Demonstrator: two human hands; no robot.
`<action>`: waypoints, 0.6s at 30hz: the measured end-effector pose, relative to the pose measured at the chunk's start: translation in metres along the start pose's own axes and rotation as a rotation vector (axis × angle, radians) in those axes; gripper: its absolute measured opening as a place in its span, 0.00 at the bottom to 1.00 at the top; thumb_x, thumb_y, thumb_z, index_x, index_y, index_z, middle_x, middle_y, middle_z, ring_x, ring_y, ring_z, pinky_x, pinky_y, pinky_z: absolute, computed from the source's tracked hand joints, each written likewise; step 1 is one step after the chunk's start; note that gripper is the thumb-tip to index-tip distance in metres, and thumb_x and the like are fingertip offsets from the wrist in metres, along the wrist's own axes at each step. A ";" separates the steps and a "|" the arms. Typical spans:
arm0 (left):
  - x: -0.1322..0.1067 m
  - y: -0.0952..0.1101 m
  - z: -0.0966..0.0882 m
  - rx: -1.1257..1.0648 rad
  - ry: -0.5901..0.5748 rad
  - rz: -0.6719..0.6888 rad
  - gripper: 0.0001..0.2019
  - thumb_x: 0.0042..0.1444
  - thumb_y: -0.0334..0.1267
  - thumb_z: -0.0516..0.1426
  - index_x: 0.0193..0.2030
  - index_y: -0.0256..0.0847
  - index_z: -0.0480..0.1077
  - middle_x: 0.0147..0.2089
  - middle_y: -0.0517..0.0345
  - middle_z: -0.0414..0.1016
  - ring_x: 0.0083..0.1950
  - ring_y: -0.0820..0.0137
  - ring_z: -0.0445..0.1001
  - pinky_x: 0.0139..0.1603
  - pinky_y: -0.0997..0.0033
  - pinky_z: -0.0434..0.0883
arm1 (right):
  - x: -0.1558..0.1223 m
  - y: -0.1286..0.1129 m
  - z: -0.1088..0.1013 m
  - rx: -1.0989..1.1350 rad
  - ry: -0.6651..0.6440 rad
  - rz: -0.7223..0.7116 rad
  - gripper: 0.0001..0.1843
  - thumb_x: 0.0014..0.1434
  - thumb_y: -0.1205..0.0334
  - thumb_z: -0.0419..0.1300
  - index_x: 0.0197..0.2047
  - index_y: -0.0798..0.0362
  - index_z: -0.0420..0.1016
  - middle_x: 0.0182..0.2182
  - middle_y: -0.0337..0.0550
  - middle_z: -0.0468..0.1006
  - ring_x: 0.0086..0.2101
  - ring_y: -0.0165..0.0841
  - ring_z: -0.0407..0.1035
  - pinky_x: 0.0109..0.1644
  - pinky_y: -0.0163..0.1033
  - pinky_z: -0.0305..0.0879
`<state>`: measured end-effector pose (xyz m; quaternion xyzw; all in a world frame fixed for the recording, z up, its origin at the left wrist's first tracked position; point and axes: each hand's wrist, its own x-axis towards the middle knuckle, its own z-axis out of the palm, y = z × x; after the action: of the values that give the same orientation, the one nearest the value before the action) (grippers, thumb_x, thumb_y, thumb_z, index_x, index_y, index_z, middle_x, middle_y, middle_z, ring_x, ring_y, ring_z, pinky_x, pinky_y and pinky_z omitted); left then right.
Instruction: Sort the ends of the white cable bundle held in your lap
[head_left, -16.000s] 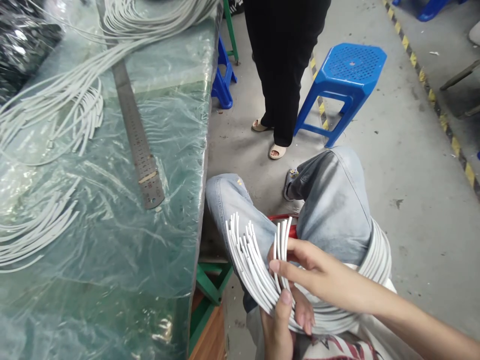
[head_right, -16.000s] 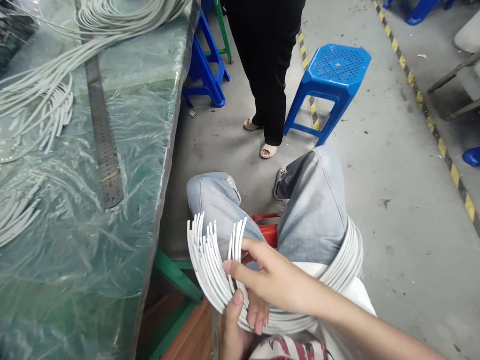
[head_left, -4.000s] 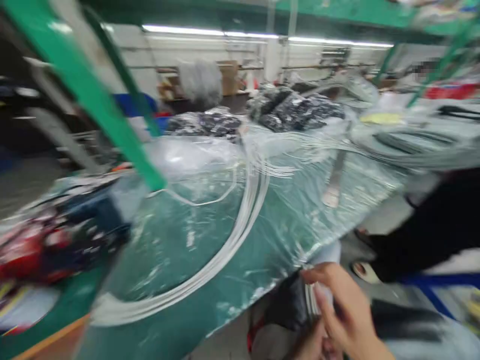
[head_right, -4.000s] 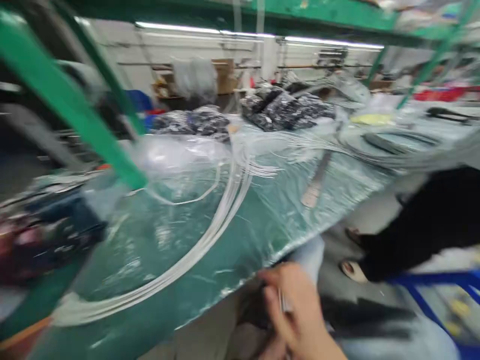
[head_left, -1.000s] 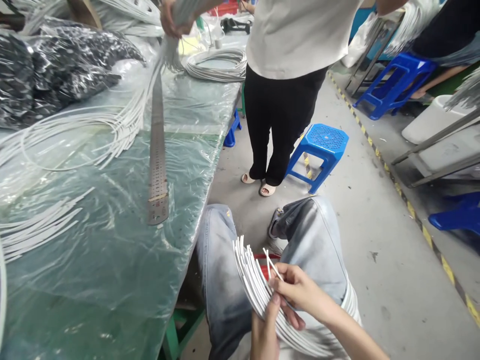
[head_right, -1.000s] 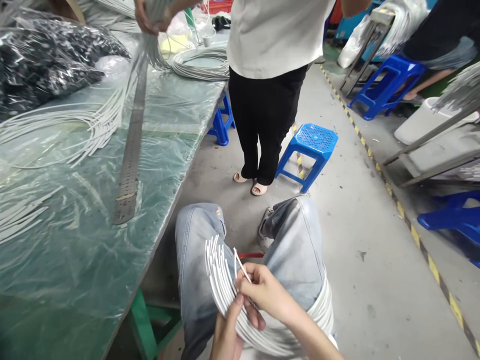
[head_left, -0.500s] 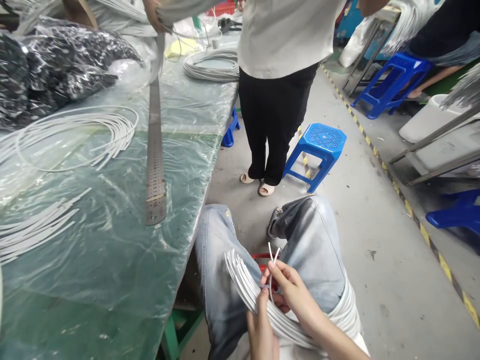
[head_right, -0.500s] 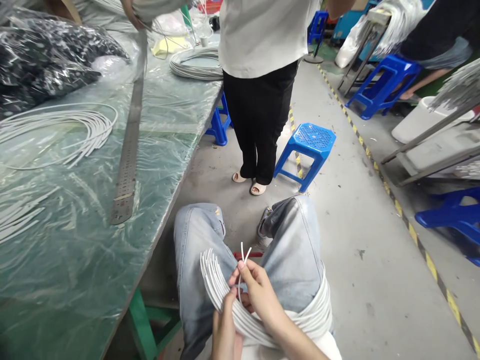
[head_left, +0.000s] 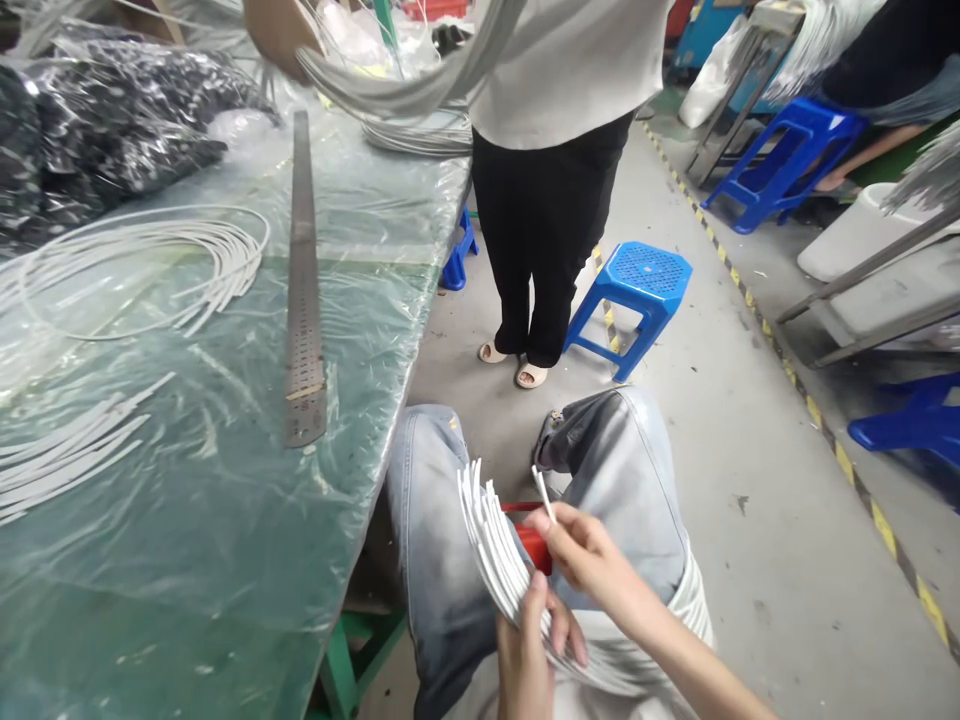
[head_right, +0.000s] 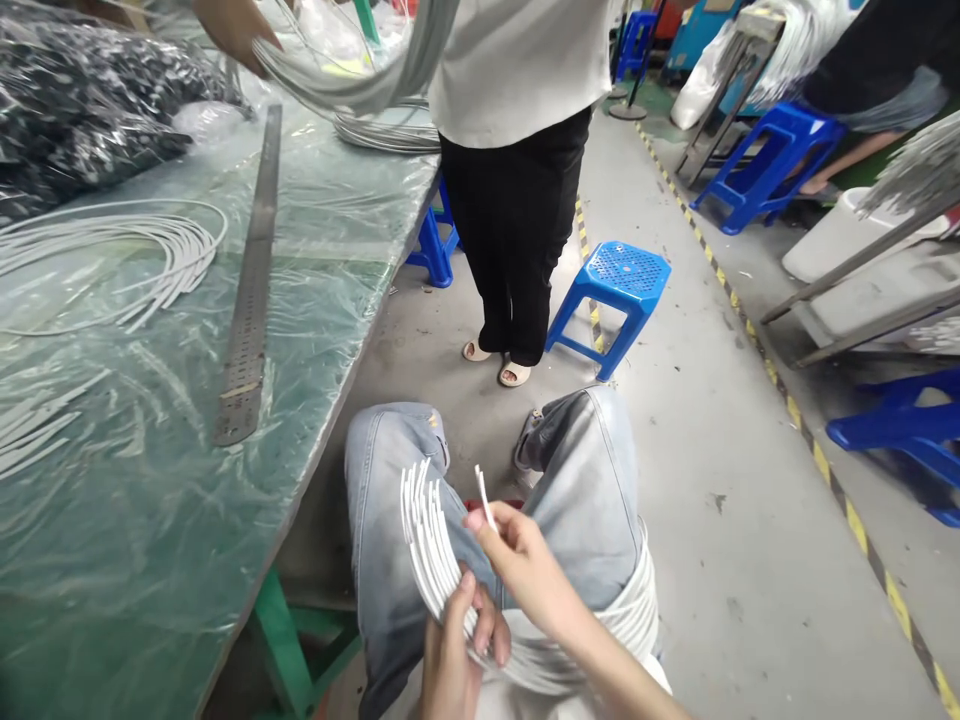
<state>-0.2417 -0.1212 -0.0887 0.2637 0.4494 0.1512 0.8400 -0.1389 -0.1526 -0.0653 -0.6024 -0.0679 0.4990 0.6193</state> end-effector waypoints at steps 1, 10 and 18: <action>-0.002 0.000 0.000 0.032 -0.026 0.002 0.27 0.42 0.60 0.66 0.20 0.39 0.62 0.12 0.69 0.54 0.12 0.75 0.59 0.16 0.76 0.58 | -0.002 0.005 0.003 -0.013 -0.055 0.073 0.37 0.47 0.28 0.61 0.37 0.58 0.66 0.16 0.31 0.62 0.13 0.22 0.56 0.12 0.26 0.47; -0.006 0.005 -0.006 0.115 -0.127 0.000 0.27 0.43 0.60 0.67 0.18 0.37 0.66 0.12 0.66 0.57 0.14 0.72 0.64 0.19 0.74 0.62 | -0.004 0.005 -0.003 -0.025 -0.136 0.088 0.25 0.44 0.45 0.71 0.25 0.60 0.71 0.17 0.37 0.70 0.17 0.24 0.65 0.17 0.25 0.59; 0.002 -0.004 -0.015 0.126 -0.043 -0.027 0.21 0.45 0.55 0.67 0.28 0.36 0.71 0.18 0.59 0.70 0.25 0.64 0.75 0.29 0.71 0.71 | -0.004 0.011 -0.002 0.127 -0.186 0.154 0.29 0.46 0.39 0.69 0.33 0.55 0.63 0.16 0.30 0.67 0.10 0.24 0.60 0.08 0.24 0.51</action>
<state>-0.2527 -0.1185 -0.0991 0.3129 0.4435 0.1055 0.8332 -0.1453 -0.1587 -0.0727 -0.5166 -0.0468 0.6018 0.6073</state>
